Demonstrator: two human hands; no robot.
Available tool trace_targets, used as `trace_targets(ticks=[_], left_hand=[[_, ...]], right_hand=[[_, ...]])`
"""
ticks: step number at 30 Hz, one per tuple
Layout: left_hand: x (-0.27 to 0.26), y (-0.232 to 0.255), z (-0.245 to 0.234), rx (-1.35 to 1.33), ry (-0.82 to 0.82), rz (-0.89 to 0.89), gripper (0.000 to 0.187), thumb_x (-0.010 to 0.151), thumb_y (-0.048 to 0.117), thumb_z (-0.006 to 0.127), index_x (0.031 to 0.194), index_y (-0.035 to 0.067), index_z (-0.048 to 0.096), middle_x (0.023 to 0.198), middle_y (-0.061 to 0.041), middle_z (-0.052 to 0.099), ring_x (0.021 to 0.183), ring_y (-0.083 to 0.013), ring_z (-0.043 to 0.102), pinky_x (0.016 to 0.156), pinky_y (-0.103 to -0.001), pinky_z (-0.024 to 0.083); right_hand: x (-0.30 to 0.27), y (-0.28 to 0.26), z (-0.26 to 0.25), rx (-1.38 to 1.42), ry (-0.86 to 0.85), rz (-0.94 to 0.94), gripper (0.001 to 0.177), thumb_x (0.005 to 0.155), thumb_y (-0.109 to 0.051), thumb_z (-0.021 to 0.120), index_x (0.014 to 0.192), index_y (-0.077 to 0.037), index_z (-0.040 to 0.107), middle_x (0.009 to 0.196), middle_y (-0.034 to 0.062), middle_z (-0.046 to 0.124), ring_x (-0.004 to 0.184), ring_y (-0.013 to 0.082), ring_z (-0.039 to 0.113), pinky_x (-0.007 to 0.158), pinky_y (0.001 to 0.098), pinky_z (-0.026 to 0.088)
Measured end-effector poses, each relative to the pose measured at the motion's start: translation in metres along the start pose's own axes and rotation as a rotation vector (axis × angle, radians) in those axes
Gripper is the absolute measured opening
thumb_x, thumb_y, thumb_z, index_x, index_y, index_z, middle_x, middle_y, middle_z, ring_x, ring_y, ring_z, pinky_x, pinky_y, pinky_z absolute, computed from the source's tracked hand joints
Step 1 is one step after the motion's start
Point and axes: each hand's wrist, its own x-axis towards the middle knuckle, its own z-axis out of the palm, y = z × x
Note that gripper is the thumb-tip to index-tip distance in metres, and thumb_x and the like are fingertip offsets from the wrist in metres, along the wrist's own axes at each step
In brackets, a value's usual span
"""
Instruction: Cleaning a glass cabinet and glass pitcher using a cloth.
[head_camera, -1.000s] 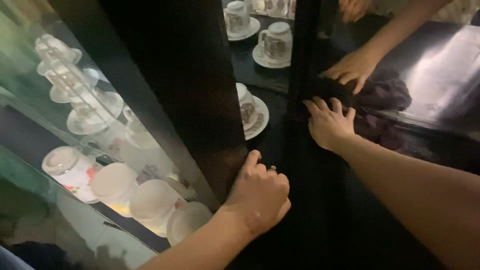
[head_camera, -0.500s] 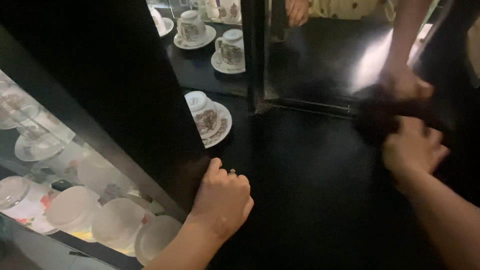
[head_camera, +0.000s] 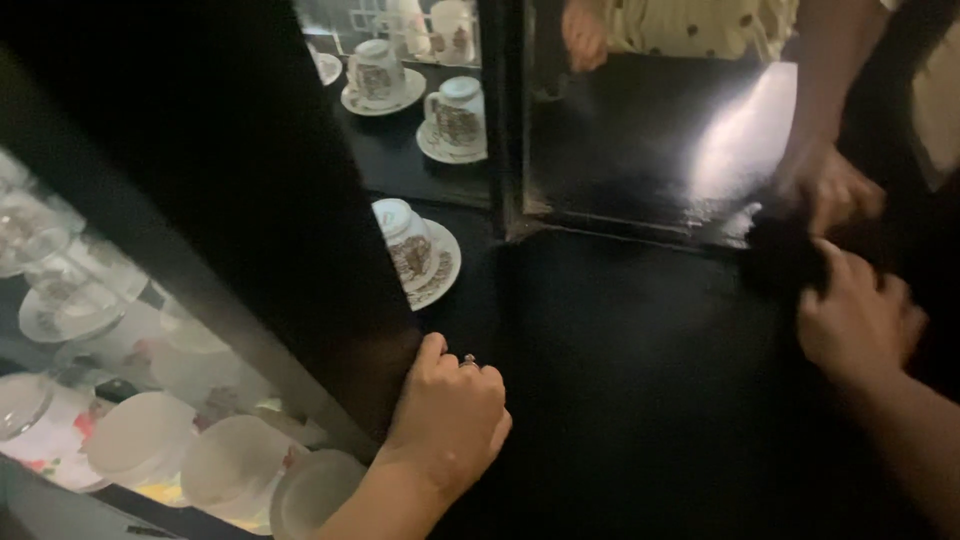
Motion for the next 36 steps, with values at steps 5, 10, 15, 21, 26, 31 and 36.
trace_targets(ticks=[5, 10, 15, 21, 26, 31, 36], left_hand=[[0.002, 0.002, -0.001, -0.033, -0.031, 0.019, 0.033, 0.090, 0.031, 0.072, 0.068, 0.008, 0.068, 0.060, -0.011, 0.066, 0.058, -0.0227, 0.064, 0.093, -0.039, 0.043], [0.003, 0.003, 0.000, -0.011, 0.107, 0.028, 0.030, 0.085, 0.030, 0.075, 0.066, 0.009, 0.068, 0.059, -0.011, 0.065, 0.058, -0.0227, 0.062, 0.084, -0.038, 0.045], [0.001, 0.006, 0.003, 0.002, 0.102, 0.028, 0.030, 0.084, 0.032, 0.076, 0.067, 0.009, 0.068, 0.060, -0.010, 0.066, 0.058, -0.0232, 0.062, 0.085, -0.039, 0.044], [0.001, 0.003, 0.003, 0.001, 0.131, 0.015, 0.030, 0.083, 0.033, 0.076, 0.067, 0.009, 0.069, 0.060, -0.010, 0.067, 0.059, -0.0231, 0.062, 0.084, -0.038, 0.044], [0.001, 0.003, 0.004, 0.028, 0.097, 0.021, 0.031, 0.086, 0.033, 0.075, 0.067, 0.009, 0.069, 0.058, -0.010, 0.067, 0.058, -0.0230, 0.063, 0.087, -0.039, 0.044], [0.000, 0.002, -0.004, -0.017, 0.069, 0.038, 0.030, 0.088, 0.032, 0.073, 0.070, 0.009, 0.070, 0.062, -0.011, 0.068, 0.060, -0.0235, 0.065, 0.087, -0.038, 0.043], [0.000, 0.003, 0.002, -0.022, 0.139, 0.064, 0.027, 0.084, 0.033, 0.073, 0.070, 0.009, 0.072, 0.064, -0.011, 0.069, 0.061, -0.0241, 0.065, 0.083, -0.038, 0.043]], right_hand=[[-0.001, 0.027, 0.013, 0.046, 0.070, 0.189, 0.073, 0.097, -0.031, 0.058, 0.165, -0.027, 0.032, 0.162, 0.0085, 0.038, 0.142, 0.0430, 0.034, 0.112, 0.0628, 0.028], [-0.047, 0.025, 0.006, -0.121, -0.018, 0.324, 0.073, 0.096, -0.046, 0.059, 0.163, -0.028, 0.034, 0.159, 0.0116, 0.040, 0.142, 0.0431, 0.035, 0.111, 0.0622, 0.031], [-0.071, 0.041, 0.030, -0.164, 0.063, 0.395, 0.068, 0.098, -0.042, 0.056, 0.162, -0.030, 0.036, 0.160, 0.0086, 0.040, 0.144, 0.0408, 0.033, 0.113, 0.0637, 0.028], [-0.021, 0.054, 0.065, -0.168, 0.170, 0.369, 0.068, 0.093, -0.034, 0.059, 0.156, -0.014, 0.043, 0.153, 0.0220, 0.043, 0.134, 0.0486, 0.037, 0.106, 0.0630, 0.028], [0.013, 0.049, 0.066, -0.102, 0.200, 0.249, 0.059, 0.104, -0.028, 0.058, 0.155, -0.003, 0.046, 0.155, 0.0280, 0.048, 0.137, 0.0508, 0.041, 0.114, 0.0644, 0.028], [0.028, 0.051, 0.055, -0.081, 0.161, 0.227, 0.063, 0.098, -0.030, 0.056, 0.154, -0.004, 0.045, 0.150, 0.0258, 0.046, 0.133, 0.0517, 0.037, 0.105, 0.0669, 0.025], [-0.077, -0.027, -0.036, 0.049, -0.064, 0.156, 0.060, 0.099, -0.032, 0.058, 0.156, -0.024, 0.044, 0.153, 0.0120, 0.049, 0.140, 0.0382, 0.039, 0.113, 0.0607, 0.027]])
